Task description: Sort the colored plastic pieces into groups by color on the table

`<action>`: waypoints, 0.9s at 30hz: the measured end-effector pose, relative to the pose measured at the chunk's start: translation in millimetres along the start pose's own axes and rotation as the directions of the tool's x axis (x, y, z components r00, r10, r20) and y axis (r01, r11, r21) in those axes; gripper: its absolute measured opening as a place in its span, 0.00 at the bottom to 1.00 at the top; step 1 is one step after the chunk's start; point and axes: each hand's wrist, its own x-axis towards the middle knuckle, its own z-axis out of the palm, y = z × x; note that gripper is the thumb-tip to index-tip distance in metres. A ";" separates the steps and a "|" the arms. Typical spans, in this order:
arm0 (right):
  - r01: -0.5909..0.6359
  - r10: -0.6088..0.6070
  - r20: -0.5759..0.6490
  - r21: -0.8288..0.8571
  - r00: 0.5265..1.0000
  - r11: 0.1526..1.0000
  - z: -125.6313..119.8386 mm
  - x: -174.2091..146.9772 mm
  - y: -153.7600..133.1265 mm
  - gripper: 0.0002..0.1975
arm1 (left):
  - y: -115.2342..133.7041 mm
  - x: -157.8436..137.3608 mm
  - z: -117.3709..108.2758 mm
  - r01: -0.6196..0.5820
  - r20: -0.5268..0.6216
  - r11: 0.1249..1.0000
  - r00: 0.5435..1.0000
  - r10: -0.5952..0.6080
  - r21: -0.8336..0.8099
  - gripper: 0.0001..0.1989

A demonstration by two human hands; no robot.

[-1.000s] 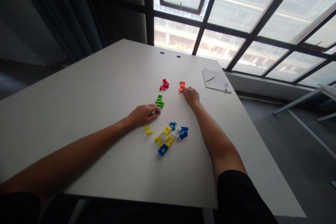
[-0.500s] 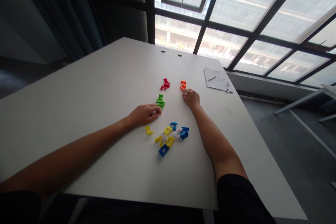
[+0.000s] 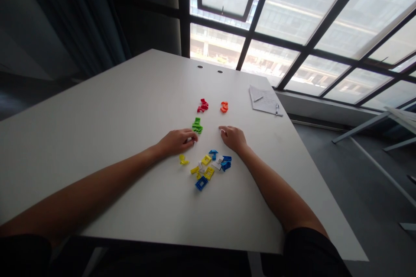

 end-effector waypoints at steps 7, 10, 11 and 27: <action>-0.114 0.039 0.139 0.587 0.990 0.802 -14.8 -31.6 -12.7 0.20 | -1.2 0.0 1.8 0.009 -0.005 1.000 1.000 -0.009 0.002 0.12; -0.014 -0.094 0.150 0.595 0.984 0.803 -32.3 -34.9 -22.6 0.19 | -1.9 -0.3 1.8 0.005 -0.007 1.000 1.000 -0.005 -0.001 0.12; 0.065 -0.162 0.136 0.538 0.977 0.840 -38.9 -35.3 -26.7 0.17 | -2.1 -0.5 1.6 0.004 -0.007 1.000 1.000 -0.004 -0.004 0.12; 0.249 -0.394 0.344 0.395 0.853 0.884 -52.1 -31.5 -27.5 0.27 | -2.0 -0.7 1.2 0.004 0.002 1.000 1.000 -0.004 -0.021 0.11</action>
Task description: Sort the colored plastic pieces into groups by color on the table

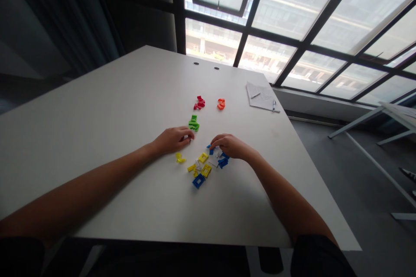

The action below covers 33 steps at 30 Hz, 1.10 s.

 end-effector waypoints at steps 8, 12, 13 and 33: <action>-0.202 0.172 -0.150 -0.212 0.974 0.956 -11.2 -10.1 30.0 0.14 | -1.0 0.8 1.7 -0.010 -0.005 1.000 1.000 0.010 0.004 0.11; -0.336 0.259 -0.279 -0.277 0.925 0.900 -13.0 -14.4 51.9 0.10 | -0.6 0.7 1.3 -0.002 0.001 1.000 1.000 0.002 0.007 0.12; -0.357 0.271 -0.297 -0.290 0.916 0.888 -13.3 -15.2 54.9 0.09 | -0.5 0.6 1.2 -0.002 0.002 1.000 1.000 0.002 0.007 0.12; -0.450 0.309 -0.434 -0.272 0.846 0.850 -24.6 -18.2 45.1 0.15 | -1.3 0.4 1.7 0.007 -0.002 1.000 1.000 -0.007 0.007 0.11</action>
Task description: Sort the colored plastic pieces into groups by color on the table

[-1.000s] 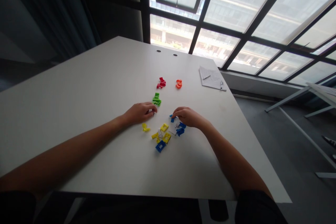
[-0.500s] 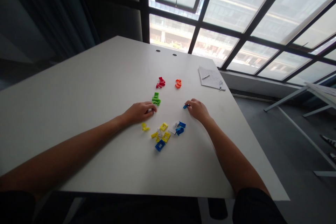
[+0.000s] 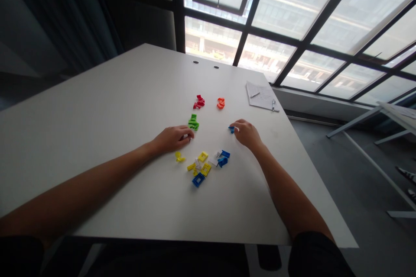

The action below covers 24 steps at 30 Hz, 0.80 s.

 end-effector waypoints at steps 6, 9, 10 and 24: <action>0.086 -0.134 0.501 0.118 0.855 0.989 -41.8 -8.9 -26.7 0.12 | -2.0 0.8 2.2 -0.012 0.004 1.000 1.000 0.012 0.005 0.12; 0.031 -0.139 0.714 0.163 0.686 0.986 -48.0 -14.2 -36.9 0.20 | -3.4 0.8 3.2 -0.012 0.004 1.000 1.000 0.011 0.004 0.12; 0.024 -0.136 0.739 0.160 0.659 0.987 -47.2 -15.4 -39.4 0.23 | -3.7 0.8 3.2 -0.012 0.004 1.000 1.000 0.012 0.004 0.12; 0.145 -0.172 0.600 0.094 0.782 0.985 -24.1 -7.0 -10.0 0.12 | -3.4 0.6 1.9 -0.025 0.001 1.000 1.000 0.025 -0.001 0.12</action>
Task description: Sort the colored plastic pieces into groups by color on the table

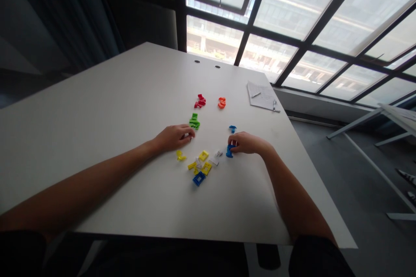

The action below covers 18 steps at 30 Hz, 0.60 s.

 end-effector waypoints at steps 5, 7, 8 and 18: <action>-0.091 0.083 -0.222 -0.026 0.972 0.995 -0.6 0.7 20.2 0.10 | 0.9 0.1 -0.5 0.009 -0.003 1.000 1.000 -0.009 -0.001 0.12; -0.130 0.112 -0.296 -0.043 0.948 0.991 -0.6 1.0 22.7 0.11 | 1.4 0.1 -0.8 0.014 0.002 1.000 1.000 -0.014 -0.001 0.11; -0.144 0.120 -0.323 -0.051 0.939 0.988 -0.6 1.1 23.1 0.12 | 1.6 0.1 -0.9 0.014 0.003 1.000 1.000 -0.014 -0.002 0.11; -0.112 0.072 -0.357 -0.091 0.931 0.990 9.3 9.2 17.2 0.14 | 1.5 -0.1 -1.0 0.010 0.002 1.000 1.000 -0.010 0.004 0.11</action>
